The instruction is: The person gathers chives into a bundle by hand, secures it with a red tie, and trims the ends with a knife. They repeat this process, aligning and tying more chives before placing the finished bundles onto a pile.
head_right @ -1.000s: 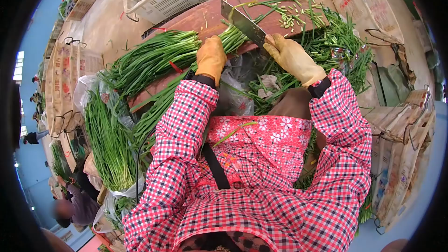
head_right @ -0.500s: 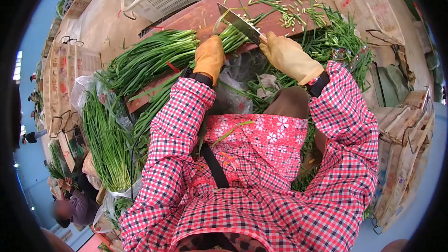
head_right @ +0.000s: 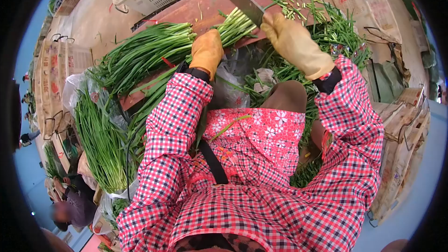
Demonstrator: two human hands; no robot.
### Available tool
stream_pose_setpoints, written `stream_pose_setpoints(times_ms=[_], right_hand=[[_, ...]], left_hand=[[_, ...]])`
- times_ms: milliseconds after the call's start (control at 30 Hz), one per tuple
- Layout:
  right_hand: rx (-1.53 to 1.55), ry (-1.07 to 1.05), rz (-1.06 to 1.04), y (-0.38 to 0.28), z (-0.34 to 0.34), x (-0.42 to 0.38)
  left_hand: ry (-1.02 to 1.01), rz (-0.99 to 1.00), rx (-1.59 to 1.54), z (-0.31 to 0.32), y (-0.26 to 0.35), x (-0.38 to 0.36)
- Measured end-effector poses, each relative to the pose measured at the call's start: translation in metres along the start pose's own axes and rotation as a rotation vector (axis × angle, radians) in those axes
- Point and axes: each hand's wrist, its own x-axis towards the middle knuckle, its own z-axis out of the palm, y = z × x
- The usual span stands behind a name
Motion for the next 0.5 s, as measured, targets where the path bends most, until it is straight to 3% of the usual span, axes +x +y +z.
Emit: stream_pose_setpoints(times_ms=[167, 300, 333, 433, 500], right_hand=[[0.054, 0.050, -0.071, 0.009, 0.009, -0.011], [-0.016, -0.078, -0.010, 0.016, 0.025, -0.015], [0.032, -0.004, -0.110, 0.027, 0.037, -0.016], [0.075, -0.058, -0.039, 0.029, 0.047, -0.017], [0.017, 0.016, -0.129, 0.030, 0.049, -0.016]], left_hand=[[0.010, 0.045, 0.001, -0.004, -0.001, 0.000], [0.013, 0.043, 0.005, -0.006, -0.001, -0.002], [0.008, 0.041, 0.010, -0.005, -0.002, -0.001], [-0.027, 0.030, 0.018, -0.011, 0.000, -0.003], [-0.047, 0.024, 0.027, -0.011, 0.000, -0.005]])
